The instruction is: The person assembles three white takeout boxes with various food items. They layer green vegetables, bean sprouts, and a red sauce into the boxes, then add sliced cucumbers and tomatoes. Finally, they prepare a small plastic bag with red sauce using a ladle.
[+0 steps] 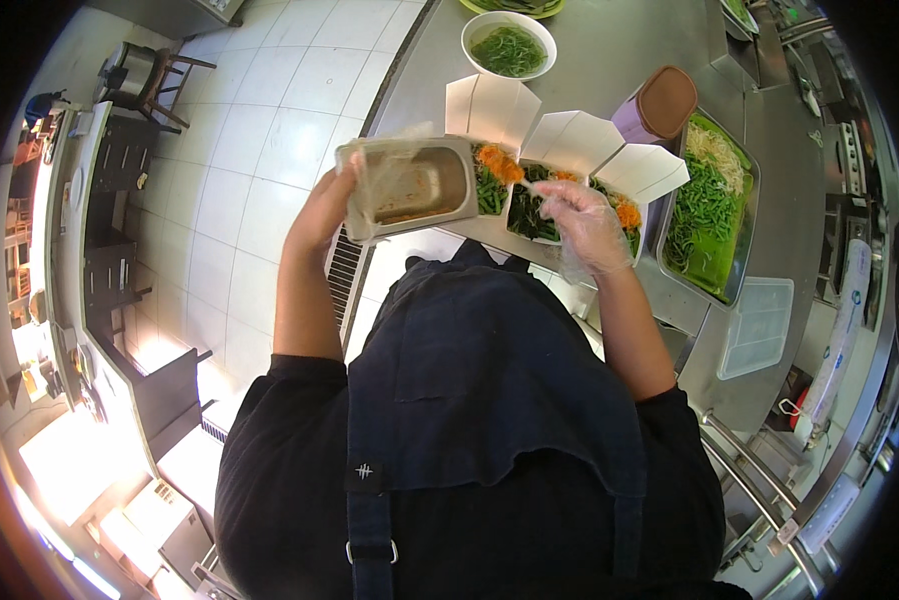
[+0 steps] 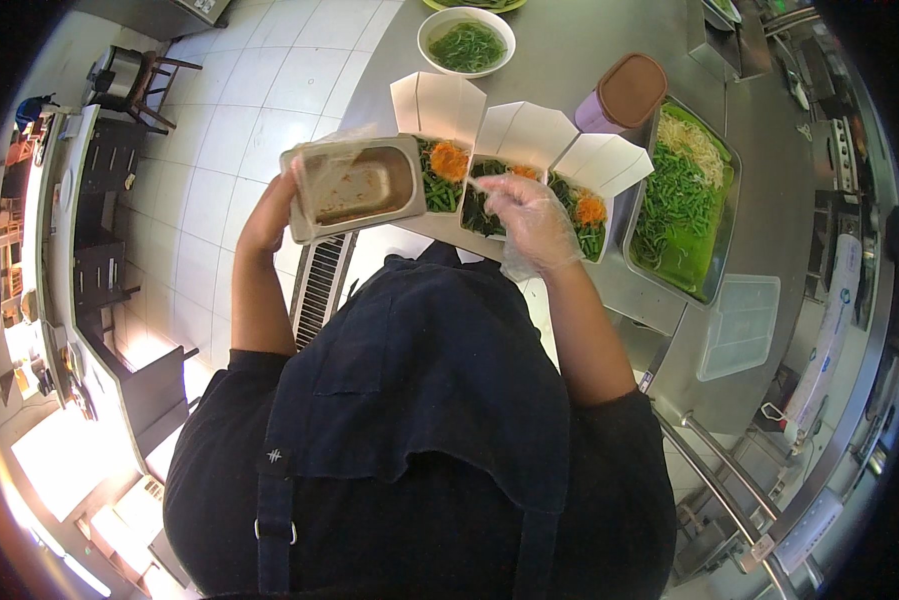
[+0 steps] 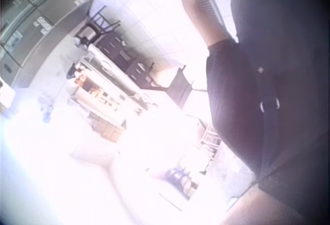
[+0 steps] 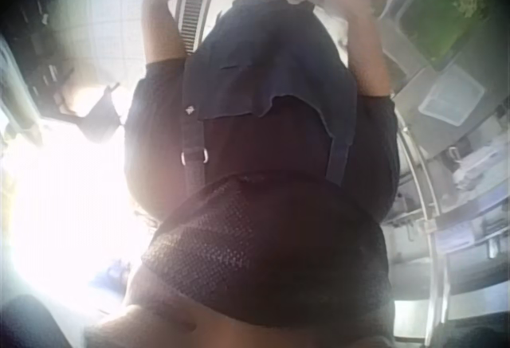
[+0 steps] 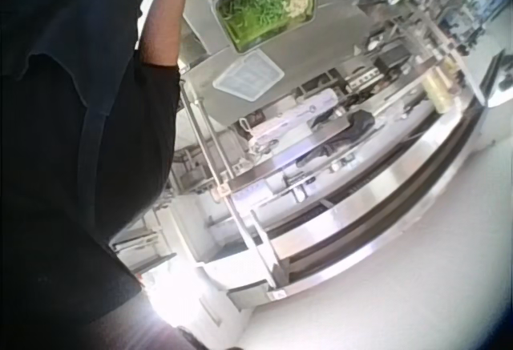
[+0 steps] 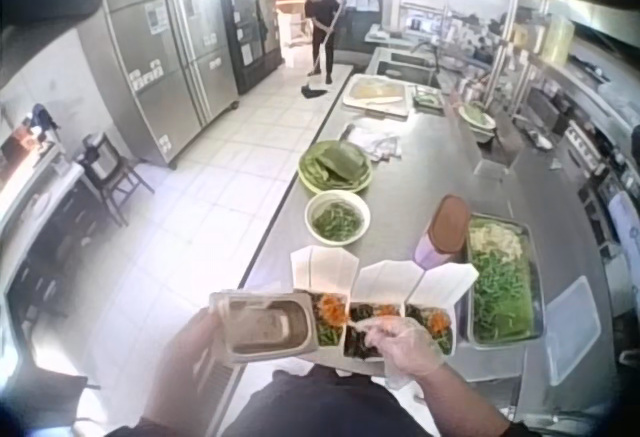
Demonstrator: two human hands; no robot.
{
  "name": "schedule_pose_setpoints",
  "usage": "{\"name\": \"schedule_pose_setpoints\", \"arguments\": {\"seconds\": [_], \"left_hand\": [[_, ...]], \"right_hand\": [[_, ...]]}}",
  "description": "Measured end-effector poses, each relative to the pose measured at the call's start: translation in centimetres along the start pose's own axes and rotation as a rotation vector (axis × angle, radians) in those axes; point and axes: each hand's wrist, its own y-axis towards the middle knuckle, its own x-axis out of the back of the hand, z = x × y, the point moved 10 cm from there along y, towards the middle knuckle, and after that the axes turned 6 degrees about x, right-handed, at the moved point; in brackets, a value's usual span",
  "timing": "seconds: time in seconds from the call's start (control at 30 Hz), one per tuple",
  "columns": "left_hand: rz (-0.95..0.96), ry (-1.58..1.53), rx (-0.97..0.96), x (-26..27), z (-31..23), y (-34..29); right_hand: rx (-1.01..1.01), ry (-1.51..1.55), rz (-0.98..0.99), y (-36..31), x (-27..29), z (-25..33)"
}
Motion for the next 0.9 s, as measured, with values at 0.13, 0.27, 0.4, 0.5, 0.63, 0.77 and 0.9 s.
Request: {"name": "schedule_pose_setpoints", "arguments": {"seconds": [0.13, 0.27, 0.4, 0.5, 0.63, 0.77, 0.9], "left_hand": [[-0.061, -0.063, 0.023, 2.6, 1.0, -0.8], [-0.072, -0.083, 0.009, 2.8, 1.6, -1.4], [-0.066, -0.168, 0.033, 2.7, 2.0, -1.7], [-0.079, -0.189, 0.036, 2.1, 1.4, -2.2], [-0.068, -0.177, 0.05, 1.9, 1.2, -2.0], [-0.05, -0.157, 0.001, 2.4, 1.0, -1.6], [-0.023, -0.172, 0.002, 2.4, 1.4, -0.8]], "right_hand": [[0.474, -0.879, -0.216, 1.3, -1.3, 3.4], [0.479, -0.951, -0.166, 1.8, -3.0, 2.0], [0.503, -0.948, -0.222, 1.2, -2.6, 2.8], [0.565, -0.882, -0.302, 0.5, -2.3, 4.0], [0.519, -0.818, -0.272, 1.2, -2.9, 2.4], [0.578, -0.824, -0.289, 1.0, -3.0, 1.0], [0.561, -0.811, -0.325, 0.7, -2.4, 0.3]]}}
